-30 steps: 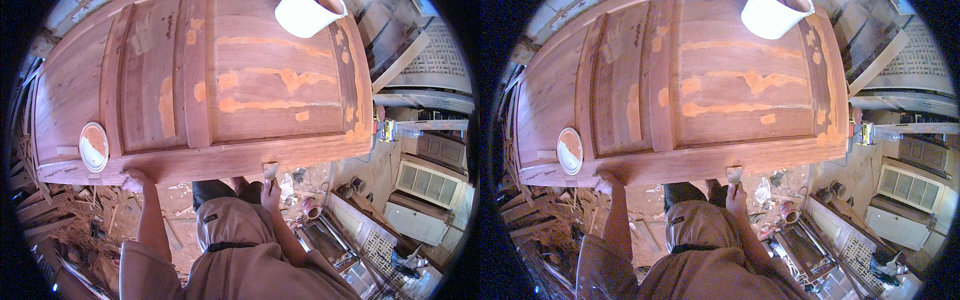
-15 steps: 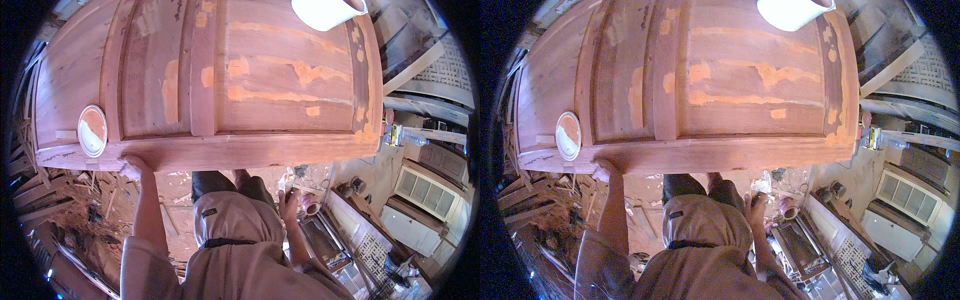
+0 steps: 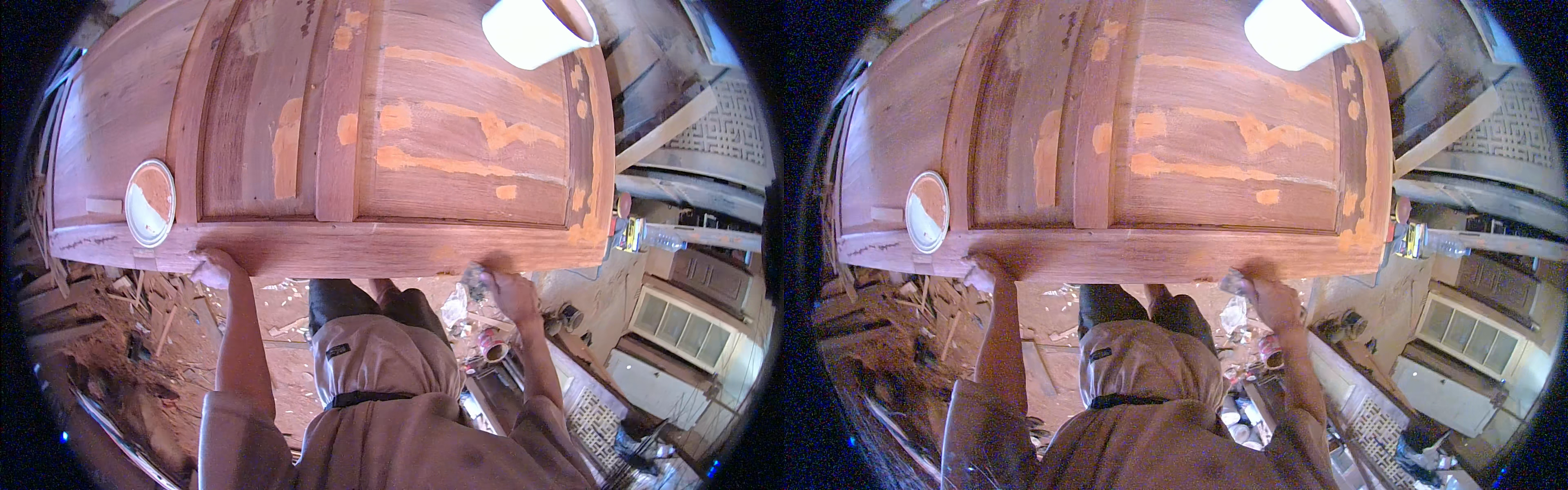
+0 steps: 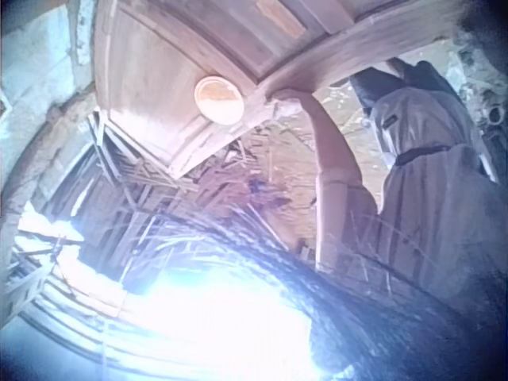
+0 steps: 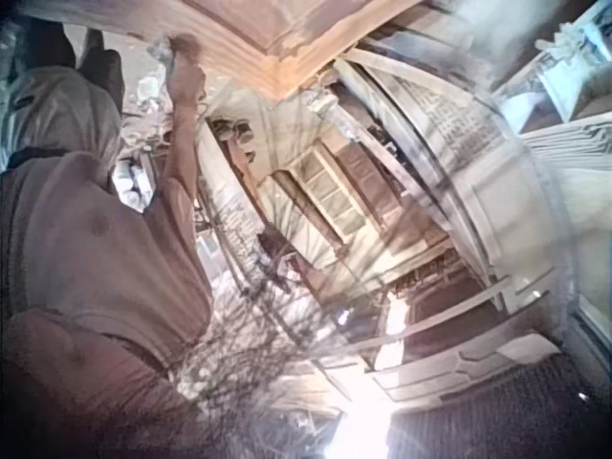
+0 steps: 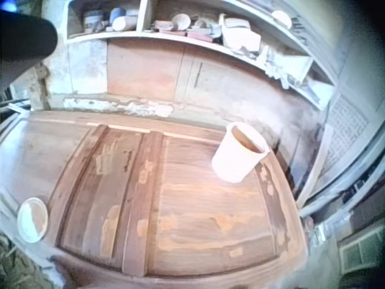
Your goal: The person applies a wood filler substance to the recesses of a large wooden door using a small scraper tool, repeatedly dipping the tool into a white bucket.
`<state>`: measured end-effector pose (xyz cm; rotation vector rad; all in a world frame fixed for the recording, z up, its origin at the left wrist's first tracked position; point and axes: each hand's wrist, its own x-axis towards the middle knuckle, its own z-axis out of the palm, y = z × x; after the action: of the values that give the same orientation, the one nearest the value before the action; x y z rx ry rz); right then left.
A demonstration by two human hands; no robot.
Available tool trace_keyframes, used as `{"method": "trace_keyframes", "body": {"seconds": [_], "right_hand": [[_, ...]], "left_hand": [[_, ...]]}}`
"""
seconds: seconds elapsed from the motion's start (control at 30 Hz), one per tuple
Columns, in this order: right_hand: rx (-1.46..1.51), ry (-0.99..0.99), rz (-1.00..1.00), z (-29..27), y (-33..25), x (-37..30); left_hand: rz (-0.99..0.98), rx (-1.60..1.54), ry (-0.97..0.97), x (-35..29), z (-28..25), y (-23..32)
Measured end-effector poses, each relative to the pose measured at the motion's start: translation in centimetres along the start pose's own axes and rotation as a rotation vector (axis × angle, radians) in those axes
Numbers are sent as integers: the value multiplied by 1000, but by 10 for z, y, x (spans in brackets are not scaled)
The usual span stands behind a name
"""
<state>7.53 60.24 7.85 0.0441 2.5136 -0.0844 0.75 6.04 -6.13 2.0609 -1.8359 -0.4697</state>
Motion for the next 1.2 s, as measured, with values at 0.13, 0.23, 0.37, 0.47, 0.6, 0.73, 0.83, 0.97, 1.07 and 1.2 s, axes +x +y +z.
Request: {"method": "trace_keyframes", "body": {"seconds": [0.13,0.23,0.37,0.47,0.6,0.73,0.83,0.97,1.07,1.2], "right_hand": [[-52,-10,-123,0,-59,8],[-29,-27,-177,5,-74,12],[578,129,-375,13,-64,35],[1100,59,-69,-51,-58,58],[1196,434,1,-192,-20,128],[1269,785,-165,-315,30,195],[-66,990,103,-322,69,273],[-350,983,14,-318,91,296],[64,455,170,-390,18,261],[-27,377,65,-409,28,317]], "left_hand": [[68,-19,40,11,5,-13],[75,-79,6,-8,-4,2],[275,181,89,27,32,-50],[446,429,186,60,73,-96],[504,648,125,63,93,-103],[458,460,32,17,78,-50],[439,402,13,3,67,-21],[448,368,-13,-13,71,1],[446,378,35,0,61,7],[461,383,22,-14,74,15]]}}
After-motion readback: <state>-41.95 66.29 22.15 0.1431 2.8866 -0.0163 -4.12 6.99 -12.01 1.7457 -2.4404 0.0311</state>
